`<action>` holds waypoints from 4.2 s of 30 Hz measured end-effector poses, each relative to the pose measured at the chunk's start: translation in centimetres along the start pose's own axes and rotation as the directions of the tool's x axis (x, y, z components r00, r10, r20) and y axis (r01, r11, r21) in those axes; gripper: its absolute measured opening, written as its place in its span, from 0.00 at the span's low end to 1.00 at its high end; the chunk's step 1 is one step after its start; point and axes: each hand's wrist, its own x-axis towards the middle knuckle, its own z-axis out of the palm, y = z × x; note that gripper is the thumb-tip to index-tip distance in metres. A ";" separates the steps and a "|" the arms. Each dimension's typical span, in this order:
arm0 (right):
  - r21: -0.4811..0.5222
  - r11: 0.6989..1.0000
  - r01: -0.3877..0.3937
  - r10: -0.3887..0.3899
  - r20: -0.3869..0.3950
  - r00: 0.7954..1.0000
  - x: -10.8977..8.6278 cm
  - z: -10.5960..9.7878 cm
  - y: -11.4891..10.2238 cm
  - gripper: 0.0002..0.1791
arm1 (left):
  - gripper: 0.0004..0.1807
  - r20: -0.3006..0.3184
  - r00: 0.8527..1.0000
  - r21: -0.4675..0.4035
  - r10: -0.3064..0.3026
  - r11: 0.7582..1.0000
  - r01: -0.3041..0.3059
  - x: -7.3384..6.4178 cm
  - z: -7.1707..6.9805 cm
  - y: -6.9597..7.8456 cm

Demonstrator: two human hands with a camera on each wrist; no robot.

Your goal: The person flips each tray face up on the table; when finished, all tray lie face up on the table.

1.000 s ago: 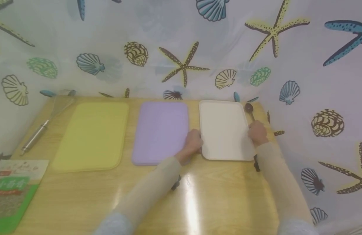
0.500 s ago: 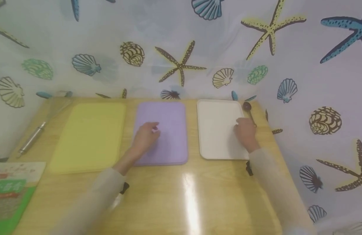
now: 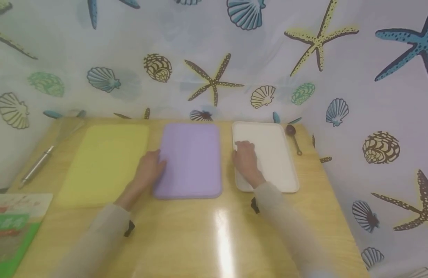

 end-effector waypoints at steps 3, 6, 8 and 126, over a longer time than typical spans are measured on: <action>0.010 0.999 0.037 -0.037 0.015 0.999 0.2 1.4 -1.9 0.21 | 0.29 0.019 1.000 0.013 0.002 1.000 -0.002 -0.1 0.0 -0.1; 0.018 0.999 0.036 -0.037 0.039 0.999 0.4 2.5 -3.1 0.23 | 0.29 0.035 0.999 0.024 0.002 1.000 -0.003 0.0 0.1 -0.1; 0.018 0.999 0.032 -0.033 0.054 0.998 0.5 3.1 -3.7 0.24 | 0.29 0.034 0.999 0.032 0.003 0.999 -0.004 0.1 0.1 -0.1; 0.854 0.451 -0.259 -0.063 0.320 0.945 2.1 -9.9 -7.2 0.35 | 0.48 0.072 0.941 -0.396 0.331 0.875 -0.278 -8.9 1.9 4.3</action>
